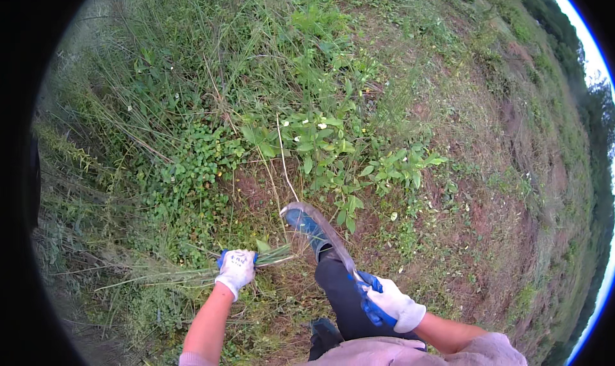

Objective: The person uses a sickle to cut weeds and grass in an overgrown outdoor area. They repeatedly swing the tool to sever vegetation, gather the cuttings into bundles, and toss them aside while moving across the terrain.

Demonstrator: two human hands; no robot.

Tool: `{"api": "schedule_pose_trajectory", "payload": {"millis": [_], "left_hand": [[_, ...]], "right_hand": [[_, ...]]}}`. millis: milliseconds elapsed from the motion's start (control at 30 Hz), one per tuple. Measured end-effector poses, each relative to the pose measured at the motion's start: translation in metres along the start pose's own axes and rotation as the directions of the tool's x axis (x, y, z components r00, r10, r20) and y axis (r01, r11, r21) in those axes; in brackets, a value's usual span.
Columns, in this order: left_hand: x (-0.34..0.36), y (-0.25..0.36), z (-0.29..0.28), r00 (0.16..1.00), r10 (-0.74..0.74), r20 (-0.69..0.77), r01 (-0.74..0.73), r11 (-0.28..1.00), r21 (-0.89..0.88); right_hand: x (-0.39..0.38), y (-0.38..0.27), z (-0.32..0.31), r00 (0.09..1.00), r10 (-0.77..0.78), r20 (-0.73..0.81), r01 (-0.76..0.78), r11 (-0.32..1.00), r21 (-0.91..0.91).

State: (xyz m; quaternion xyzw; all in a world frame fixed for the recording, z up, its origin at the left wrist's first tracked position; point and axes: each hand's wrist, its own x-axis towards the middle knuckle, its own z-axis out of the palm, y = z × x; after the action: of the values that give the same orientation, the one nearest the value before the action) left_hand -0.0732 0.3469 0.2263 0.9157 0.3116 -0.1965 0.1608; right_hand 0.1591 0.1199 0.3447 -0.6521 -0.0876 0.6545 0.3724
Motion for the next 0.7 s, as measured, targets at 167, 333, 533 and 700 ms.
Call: {"api": "schedule_pose_trajectory", "payload": {"millis": [167, 333, 533, 700], "left_hand": [[-0.092, -0.004, 0.027, 0.989, -0.142, 0.051, 0.138, 0.988, 0.076], [-0.083, -0.009, -0.029, 0.97, -0.137, -0.199, 0.185, 0.951, 0.249], [0.016, 0.064, -0.12, 0.842, 0.424, -0.333, -0.145, 0.773, 0.617], [0.091, 0.099, -0.14, 0.804, 0.541, -0.246, 0.114, 0.266, 0.957]], "right_hand": [[-0.016, -0.01, 0.007, 0.979, -0.01, -0.205, 0.065, 0.962, 0.267], [0.023, -0.03, -0.078, 0.758, -0.083, -0.646, 0.428, 0.812, 0.397], [0.094, -0.151, -0.175, 0.709, -0.422, -0.566, 0.646, 0.711, 0.279], [0.063, -0.153, -0.103, 0.907, -0.352, -0.234, 0.374, 0.925, 0.06]]}}
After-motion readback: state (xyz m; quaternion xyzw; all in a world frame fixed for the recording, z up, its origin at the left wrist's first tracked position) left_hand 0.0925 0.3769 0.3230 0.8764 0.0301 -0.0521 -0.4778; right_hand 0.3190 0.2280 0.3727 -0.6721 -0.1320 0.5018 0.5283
